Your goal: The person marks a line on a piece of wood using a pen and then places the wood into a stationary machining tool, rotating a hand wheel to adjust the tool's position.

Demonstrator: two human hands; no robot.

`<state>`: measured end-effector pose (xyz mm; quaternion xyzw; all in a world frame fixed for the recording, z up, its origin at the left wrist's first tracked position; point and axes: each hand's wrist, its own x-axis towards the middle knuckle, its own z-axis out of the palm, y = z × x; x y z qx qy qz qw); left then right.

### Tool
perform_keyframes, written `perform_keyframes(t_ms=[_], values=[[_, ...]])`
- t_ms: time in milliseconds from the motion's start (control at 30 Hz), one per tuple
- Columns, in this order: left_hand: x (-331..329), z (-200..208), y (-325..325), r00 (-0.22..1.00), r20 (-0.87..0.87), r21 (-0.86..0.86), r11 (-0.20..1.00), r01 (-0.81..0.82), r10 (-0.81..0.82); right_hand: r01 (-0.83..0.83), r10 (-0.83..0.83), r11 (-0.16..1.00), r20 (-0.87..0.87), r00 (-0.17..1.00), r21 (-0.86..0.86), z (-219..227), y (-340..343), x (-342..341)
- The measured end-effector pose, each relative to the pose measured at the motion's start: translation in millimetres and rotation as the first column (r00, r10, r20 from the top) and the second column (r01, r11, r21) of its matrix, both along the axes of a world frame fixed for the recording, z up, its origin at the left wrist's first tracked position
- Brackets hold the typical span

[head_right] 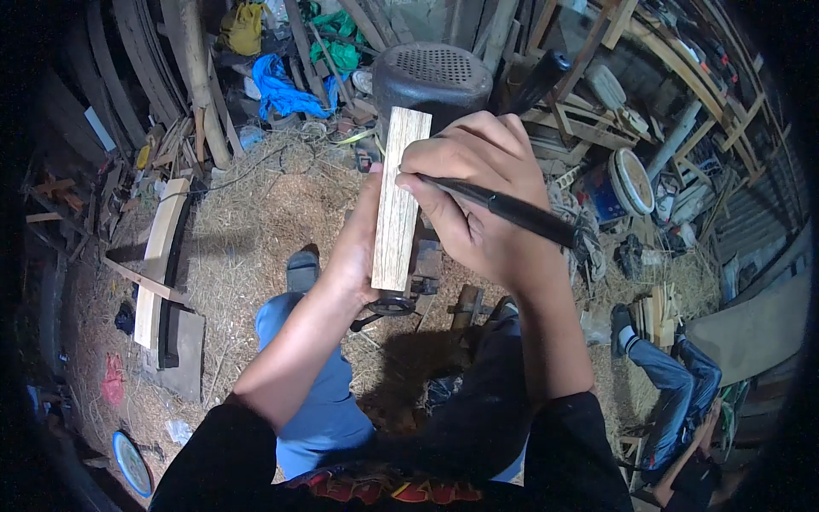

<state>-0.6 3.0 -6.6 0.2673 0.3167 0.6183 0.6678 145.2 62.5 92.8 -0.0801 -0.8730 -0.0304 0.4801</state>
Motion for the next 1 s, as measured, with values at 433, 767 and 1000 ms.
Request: perform_keyframes(t_ms=[433, 767, 1000], values=[[-3.1, -10.6, 6.5, 0.999, 0.034, -0.036, 0.999, -0.019, 0.020, 0.049, -0.051, 0.997, 0.034, 0.998, 0.054, 7.3, -4.5, -8.4], [-0.7, -11.2, 8.7, 0.997, 0.063, 0.045, 0.998, -0.048, 0.045, 0.080, -0.081, 0.996, 0.021, 0.997, 0.039, -1.9, -18.0, -8.7], [-3.1, -0.2, 0.9, 0.999, 0.006, -0.013, 0.999, -0.048, 0.048, 0.106, -0.102, 0.993, -0.075, 0.992, 0.045, 3.4, -2.6, -16.2]])
